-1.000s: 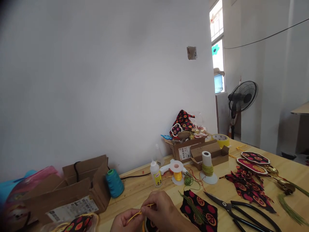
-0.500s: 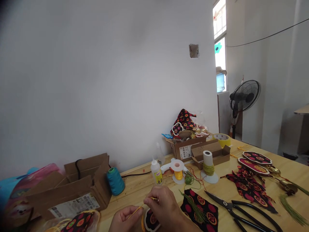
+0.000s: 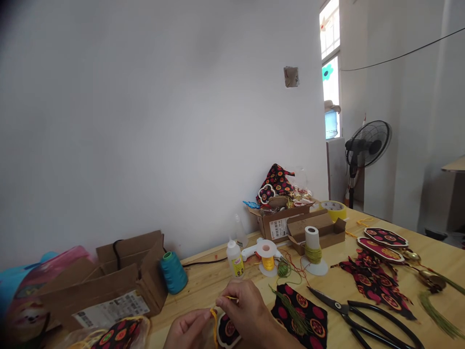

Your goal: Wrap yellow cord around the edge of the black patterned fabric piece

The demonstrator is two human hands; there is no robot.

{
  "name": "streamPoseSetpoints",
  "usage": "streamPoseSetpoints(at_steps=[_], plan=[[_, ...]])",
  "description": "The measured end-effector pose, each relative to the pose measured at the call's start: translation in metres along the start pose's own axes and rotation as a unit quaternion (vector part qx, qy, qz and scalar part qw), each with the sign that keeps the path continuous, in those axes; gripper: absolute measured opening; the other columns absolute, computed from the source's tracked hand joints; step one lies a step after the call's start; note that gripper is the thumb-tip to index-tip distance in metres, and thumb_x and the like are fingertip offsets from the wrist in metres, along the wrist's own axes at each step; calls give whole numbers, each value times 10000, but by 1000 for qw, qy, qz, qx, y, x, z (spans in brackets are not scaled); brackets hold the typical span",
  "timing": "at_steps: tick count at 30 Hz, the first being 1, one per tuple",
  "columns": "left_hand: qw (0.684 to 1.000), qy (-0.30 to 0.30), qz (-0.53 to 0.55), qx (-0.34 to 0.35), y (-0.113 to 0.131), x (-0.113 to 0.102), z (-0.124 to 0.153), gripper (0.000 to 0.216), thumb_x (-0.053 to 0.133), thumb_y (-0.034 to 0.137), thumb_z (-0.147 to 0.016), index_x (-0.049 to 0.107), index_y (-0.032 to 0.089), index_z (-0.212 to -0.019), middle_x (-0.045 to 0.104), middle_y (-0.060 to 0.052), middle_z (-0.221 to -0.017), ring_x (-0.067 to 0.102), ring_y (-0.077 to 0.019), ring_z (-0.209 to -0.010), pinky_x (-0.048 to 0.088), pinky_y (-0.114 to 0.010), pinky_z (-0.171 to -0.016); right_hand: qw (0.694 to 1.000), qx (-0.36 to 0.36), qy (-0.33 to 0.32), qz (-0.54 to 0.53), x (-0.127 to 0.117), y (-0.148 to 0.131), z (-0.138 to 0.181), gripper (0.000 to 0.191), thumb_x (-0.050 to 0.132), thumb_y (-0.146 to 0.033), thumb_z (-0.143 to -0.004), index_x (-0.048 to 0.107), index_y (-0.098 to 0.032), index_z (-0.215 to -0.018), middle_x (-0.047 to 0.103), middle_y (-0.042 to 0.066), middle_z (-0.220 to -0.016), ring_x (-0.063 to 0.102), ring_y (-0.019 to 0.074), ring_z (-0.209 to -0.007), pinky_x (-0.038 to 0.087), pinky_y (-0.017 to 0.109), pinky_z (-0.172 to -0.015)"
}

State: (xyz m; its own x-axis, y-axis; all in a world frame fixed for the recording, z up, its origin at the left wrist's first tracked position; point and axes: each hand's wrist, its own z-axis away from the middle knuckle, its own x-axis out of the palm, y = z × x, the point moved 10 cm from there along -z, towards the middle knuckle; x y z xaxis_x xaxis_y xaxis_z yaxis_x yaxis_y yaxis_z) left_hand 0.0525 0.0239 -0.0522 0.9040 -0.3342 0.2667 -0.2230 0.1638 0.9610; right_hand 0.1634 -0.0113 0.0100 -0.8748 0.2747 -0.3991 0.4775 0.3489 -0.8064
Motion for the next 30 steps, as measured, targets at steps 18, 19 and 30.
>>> streamPoseSetpoints(at_steps=[18,19,30], plan=[[999,12,-14,-50,-16,-10,-3,337,708,437,-406,610,115,-421,198,132,-267,98,-1,-280,48,-143,-295,996,25,35,-73,-1,10,1,186,515,-247,-705,598,-133,-583,534,9,-575,502,139,-593,376,229,-567],[999,17,-8,-48,-16,-11,-3,346,711,444,-391,612,115,-429,204,132,-271,100,2,-280,40,-142,-298,994,47,33,-92,1,16,0,192,510,-266,-702,595,-131,-596,535,11,-583,502,143,-596,380,232,-565],[998,8,61,12,6,2,2,224,758,275,-397,705,119,-549,652,-38,-450,549,-125,-465,448,-226,-570,980,120,17,-156,11,37,4,257,522,-377,-665,573,-134,-599,498,-10,-538,469,133,-544,367,214,-475]])
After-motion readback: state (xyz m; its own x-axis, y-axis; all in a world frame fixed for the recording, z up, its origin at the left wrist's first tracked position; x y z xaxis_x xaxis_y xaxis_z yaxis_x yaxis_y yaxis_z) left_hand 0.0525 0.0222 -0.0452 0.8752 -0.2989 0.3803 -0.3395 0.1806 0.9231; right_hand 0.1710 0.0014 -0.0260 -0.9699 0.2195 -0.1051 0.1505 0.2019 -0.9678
